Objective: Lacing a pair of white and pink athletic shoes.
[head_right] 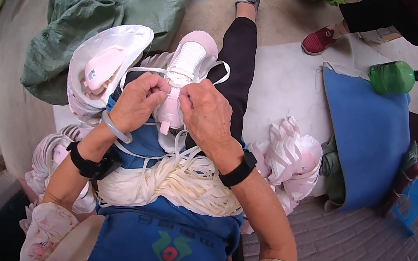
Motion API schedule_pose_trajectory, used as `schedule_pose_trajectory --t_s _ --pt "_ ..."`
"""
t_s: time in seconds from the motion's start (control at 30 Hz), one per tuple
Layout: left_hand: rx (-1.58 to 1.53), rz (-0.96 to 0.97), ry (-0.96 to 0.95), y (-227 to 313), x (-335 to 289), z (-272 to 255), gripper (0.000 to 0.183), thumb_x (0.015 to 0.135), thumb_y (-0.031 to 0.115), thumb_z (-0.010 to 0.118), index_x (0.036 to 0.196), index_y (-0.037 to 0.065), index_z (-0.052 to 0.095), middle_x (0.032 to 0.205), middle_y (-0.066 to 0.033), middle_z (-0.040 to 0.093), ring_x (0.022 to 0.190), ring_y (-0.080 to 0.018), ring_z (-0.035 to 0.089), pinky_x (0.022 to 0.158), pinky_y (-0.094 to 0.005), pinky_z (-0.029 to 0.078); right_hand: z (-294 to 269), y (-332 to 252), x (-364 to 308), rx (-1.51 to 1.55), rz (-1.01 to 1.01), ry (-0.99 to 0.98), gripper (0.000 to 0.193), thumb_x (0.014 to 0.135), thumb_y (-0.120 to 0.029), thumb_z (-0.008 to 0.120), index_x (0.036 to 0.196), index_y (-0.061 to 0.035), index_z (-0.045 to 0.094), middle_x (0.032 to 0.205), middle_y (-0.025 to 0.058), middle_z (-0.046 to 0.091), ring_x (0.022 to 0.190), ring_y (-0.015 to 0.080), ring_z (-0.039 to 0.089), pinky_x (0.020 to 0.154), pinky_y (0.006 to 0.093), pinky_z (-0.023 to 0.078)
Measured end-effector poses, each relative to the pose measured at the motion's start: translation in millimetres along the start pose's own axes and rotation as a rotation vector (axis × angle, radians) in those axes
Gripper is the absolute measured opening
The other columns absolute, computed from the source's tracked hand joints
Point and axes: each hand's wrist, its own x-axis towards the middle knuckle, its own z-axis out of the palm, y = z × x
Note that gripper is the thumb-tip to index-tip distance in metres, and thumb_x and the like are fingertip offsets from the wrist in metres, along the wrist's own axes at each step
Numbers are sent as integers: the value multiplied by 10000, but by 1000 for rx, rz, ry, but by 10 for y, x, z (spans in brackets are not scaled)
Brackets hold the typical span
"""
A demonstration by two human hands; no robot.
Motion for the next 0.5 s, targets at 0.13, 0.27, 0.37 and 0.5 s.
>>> schedule_pose_trajectory --t_s 0.13,0.27,0.37,0.5 --pt "-26 -68 -130 -39 27 -128 63 846 11 576 909 1 582 827 -18 501 697 -93 471 626 -239 416 18 -9 -47 33 -48 11 102 793 -115 652 850 -31 659 746 121 553 667 285 576 594 369 443" --pt "62 11 -63 10 -20 -91 77 845 1 584 921 3 587 819 -27 497 707 -105 479 646 -245 420 -3 -19 35 52 15 -5 106 803 -132 628 833 -33 649 776 133 578 701 313 590 621 397 462" --pt "183 134 -43 58 -13 -84 98 842 1 595 939 5 592 815 -71 514 701 -170 514 647 -271 430 -17 5 62 86 68 -20 124 808 -157 609 816 -39 646 808 149 601 753 348 608 667 438 483" --pt "327 211 -42 90 3 -59 83 845 13 597 925 -1 581 811 -84 522 695 -191 521 640 -283 435 -41 -6 83 87 103 -45 126 802 -155 607 799 -40 658 810 151 601 757 353 607 672 438 484"
